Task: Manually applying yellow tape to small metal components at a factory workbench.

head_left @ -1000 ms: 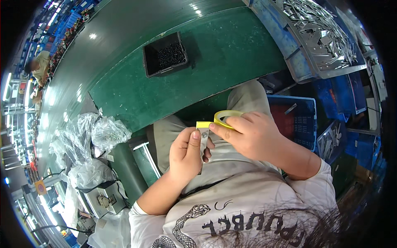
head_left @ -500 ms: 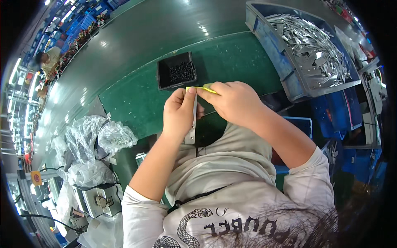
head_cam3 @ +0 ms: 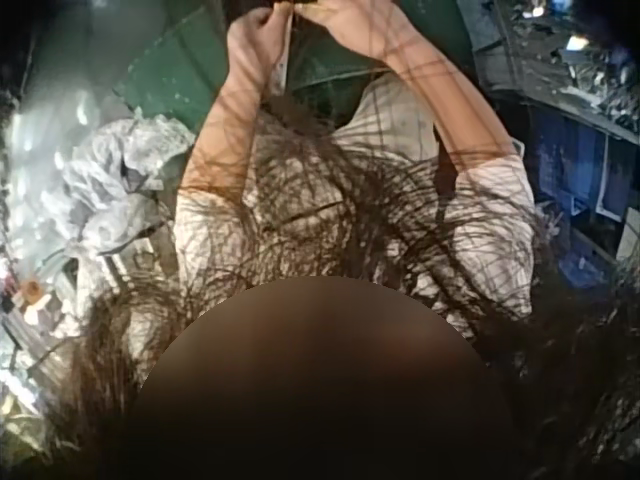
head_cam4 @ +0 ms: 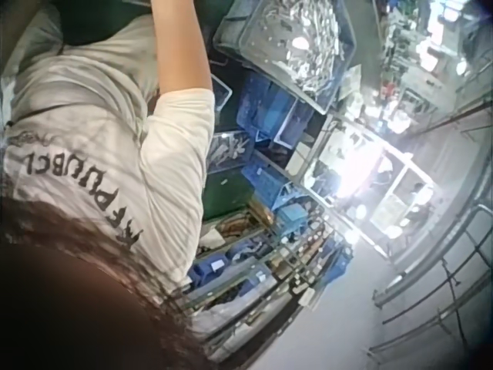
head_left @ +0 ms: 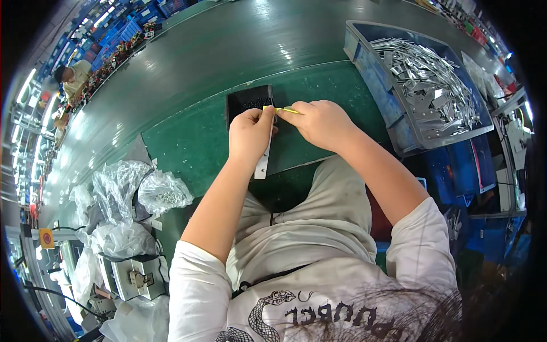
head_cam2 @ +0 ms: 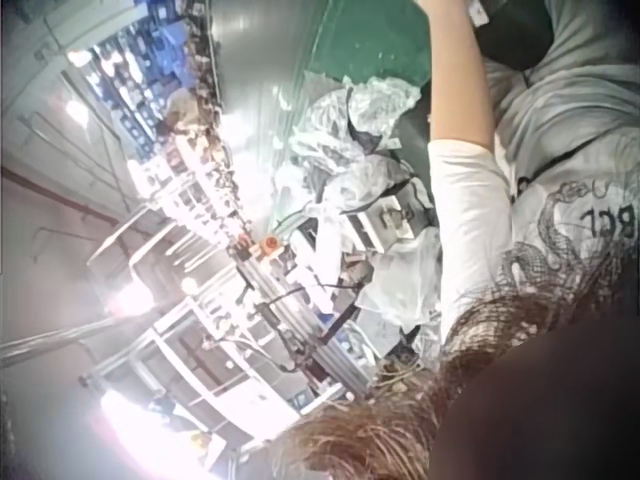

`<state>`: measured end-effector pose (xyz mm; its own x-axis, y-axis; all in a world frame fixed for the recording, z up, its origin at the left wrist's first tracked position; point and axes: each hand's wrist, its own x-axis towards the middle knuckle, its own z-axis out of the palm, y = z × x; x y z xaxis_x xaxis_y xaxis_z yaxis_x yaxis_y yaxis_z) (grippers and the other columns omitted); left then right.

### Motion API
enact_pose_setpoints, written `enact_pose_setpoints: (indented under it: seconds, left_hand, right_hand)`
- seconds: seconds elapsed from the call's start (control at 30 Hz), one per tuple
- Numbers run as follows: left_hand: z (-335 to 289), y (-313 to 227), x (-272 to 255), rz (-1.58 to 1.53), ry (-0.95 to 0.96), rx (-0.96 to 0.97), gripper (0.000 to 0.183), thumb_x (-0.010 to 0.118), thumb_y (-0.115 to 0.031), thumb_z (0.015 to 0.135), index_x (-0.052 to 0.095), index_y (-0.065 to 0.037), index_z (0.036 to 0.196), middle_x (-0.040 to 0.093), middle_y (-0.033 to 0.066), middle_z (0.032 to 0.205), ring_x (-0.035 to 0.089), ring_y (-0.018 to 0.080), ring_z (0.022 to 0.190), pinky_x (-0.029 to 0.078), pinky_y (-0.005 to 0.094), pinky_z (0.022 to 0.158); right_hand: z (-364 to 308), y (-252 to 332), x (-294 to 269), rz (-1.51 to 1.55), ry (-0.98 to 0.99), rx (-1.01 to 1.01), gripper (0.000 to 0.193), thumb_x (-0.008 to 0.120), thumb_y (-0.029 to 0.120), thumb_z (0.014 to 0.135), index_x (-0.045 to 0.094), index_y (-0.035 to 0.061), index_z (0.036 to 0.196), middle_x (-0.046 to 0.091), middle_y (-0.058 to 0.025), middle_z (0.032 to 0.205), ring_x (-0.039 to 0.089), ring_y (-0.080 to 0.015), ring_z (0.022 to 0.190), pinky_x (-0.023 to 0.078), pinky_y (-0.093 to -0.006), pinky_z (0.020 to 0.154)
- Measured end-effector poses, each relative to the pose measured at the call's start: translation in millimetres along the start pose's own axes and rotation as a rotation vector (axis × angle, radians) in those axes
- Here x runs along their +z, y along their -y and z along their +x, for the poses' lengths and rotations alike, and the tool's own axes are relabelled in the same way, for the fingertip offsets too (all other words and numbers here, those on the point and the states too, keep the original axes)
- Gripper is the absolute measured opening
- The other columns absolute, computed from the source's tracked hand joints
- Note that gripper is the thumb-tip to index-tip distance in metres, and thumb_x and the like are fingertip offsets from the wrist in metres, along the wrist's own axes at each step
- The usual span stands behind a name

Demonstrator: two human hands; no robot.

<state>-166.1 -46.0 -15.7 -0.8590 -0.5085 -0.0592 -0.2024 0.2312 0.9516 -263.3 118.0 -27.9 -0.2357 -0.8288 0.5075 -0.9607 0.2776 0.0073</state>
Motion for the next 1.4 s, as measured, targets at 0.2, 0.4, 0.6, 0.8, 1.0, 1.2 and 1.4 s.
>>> enact_pose_setpoints:
  seconds: [0.2,0.4,0.6,0.8,1.0,1.2,1.4]
  left_hand:
    - [9,-13,-2,0.161,-0.062,0.060,0.041,0.063,-0.032,0.095,0.068,0.001,0.072,0.063,0.0059,0.060,0.058,0.0138,0.056,0.045,0.0305,0.058]
    - [21,-25,1,0.268,-0.095,0.005,0.039,0.062,-0.033,0.094,0.069,0.000,0.073,0.064,0.0071,0.061,0.061,0.0172,0.058,0.047,0.0327,0.061]
    - [36,-8,3,0.270,-0.065,-0.026,0.041,0.064,-0.034,0.094,0.069,0.002,0.077,0.063,0.0071,0.061,0.059,0.0152,0.055,0.046,0.0319,0.056]
    - [37,-13,8,0.419,-0.066,-0.097,0.037,0.058,-0.034,0.094,0.071,-0.001,0.082,0.068,0.0107,0.069,0.067,0.0255,0.068,0.051,0.0372,0.068]
    - [44,-4,9,0.512,-0.157,0.013,0.041,0.059,-0.037,0.094,0.069,0.001,0.081,0.067,0.0116,0.067,0.065,0.0229,0.064,0.050,0.0359,0.065]
    - [46,-11,8,0.412,-0.119,-0.074,0.040,0.060,-0.038,0.094,0.068,0.001,0.084,0.066,0.0099,0.068,0.061,0.0193,0.060,0.048,0.0333,0.062]
    - [29,-2,-5,-0.034,-0.087,-0.027,0.038,0.057,-0.033,0.099,0.060,-0.003,0.076,0.061,0.0028,0.065,0.050,0.0101,0.054,0.042,0.0282,0.054]
  right_hand:
    - [8,-10,1,0.004,-0.037,0.000,0.027,0.065,0.012,0.084,0.071,0.0163,0.110,0.067,-0.0029,0.090,0.067,-0.0234,0.070,0.055,-0.0360,0.062]
    - [18,-23,9,0.014,-0.046,0.000,0.023,0.064,0.012,0.084,0.071,0.0146,0.106,0.065,-0.0038,0.084,0.067,-0.0248,0.068,0.054,-0.0375,0.060]
    - [24,-29,16,0.033,0.060,0.009,0.024,0.063,0.010,0.084,0.071,0.0159,0.105,0.063,-0.0050,0.081,0.067,-0.0260,0.070,0.054,-0.0384,0.060]
    - [25,-35,23,0.044,0.105,0.010,0.024,0.063,0.010,0.084,0.071,0.0164,0.106,0.063,-0.0049,0.084,0.067,-0.0260,0.072,0.054,-0.0389,0.061]
    - [26,-43,30,0.014,0.122,0.026,0.026,0.062,0.009,0.083,0.071,0.0163,0.107,0.064,-0.0060,0.084,0.067,-0.0278,0.074,0.054,-0.0399,0.064]
    - [10,-66,29,-0.008,0.130,0.163,0.024,0.062,0.009,0.083,0.071,0.0133,0.104,0.066,-0.0075,0.088,0.067,-0.0313,0.077,0.055,-0.0426,0.067]
    - [-11,-39,21,0.005,0.193,0.145,0.025,0.065,0.016,0.084,0.071,0.0113,0.108,0.068,-0.0050,0.093,0.064,-0.0254,0.097,0.048,-0.0437,0.087]
